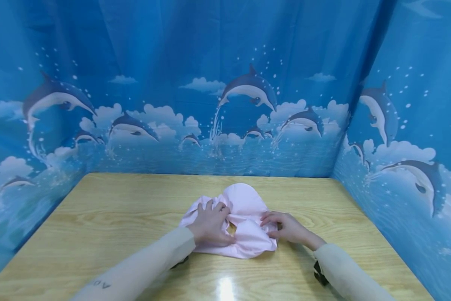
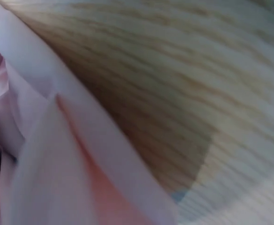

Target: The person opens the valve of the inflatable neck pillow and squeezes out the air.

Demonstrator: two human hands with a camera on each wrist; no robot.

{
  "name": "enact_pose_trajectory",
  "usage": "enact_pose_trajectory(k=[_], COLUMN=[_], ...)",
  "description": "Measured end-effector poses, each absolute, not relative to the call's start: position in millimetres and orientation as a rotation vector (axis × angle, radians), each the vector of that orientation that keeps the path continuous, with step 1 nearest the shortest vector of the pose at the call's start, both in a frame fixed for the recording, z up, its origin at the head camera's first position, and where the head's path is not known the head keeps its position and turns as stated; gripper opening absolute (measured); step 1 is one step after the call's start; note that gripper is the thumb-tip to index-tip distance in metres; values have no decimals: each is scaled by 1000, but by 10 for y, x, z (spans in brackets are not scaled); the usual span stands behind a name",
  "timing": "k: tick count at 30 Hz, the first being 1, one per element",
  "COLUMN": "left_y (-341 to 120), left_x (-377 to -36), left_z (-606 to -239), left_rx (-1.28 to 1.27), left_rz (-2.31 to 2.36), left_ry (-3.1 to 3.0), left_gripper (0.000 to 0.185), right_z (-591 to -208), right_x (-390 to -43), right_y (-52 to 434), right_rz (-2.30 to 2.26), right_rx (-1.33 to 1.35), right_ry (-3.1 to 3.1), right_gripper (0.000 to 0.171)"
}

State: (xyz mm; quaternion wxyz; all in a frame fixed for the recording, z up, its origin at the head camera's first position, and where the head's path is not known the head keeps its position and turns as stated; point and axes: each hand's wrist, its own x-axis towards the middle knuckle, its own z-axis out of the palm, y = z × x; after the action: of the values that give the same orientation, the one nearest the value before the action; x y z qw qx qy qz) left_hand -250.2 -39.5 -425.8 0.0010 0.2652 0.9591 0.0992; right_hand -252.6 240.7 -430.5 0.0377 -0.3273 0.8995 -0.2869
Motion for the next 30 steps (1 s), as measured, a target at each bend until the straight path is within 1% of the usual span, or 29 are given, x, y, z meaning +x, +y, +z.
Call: enact_pose_trajectory(k=[6,13,19,23,30], left_y=[-420,-435,-452,-473,-536], left_x=[-2527,-2534,-2551,-2551,-2547], left_z=[-4266,-4255,-4273,-4270,-4310], left_rx=[853,893,920,933,1068], left_rz=[307,361,403,409,397], left_ry=[3004,2994,2993,3001,2971], left_gripper=[64,53,46,46,61], right_z=[-4298,-4293,-4304,-4304,-4297], right_x=[-2524,-2513,-2509,-2490,-2475], right_y=[2405,2406,2401,2394,2397], right_rz=[-893,-912,-950,-976,-956], right_rx=[-1026,-997,-1037,-1059,-1021], right_ry=[2760,2750,2741,2729,2736], right_gripper=[24,24,27,26,26])
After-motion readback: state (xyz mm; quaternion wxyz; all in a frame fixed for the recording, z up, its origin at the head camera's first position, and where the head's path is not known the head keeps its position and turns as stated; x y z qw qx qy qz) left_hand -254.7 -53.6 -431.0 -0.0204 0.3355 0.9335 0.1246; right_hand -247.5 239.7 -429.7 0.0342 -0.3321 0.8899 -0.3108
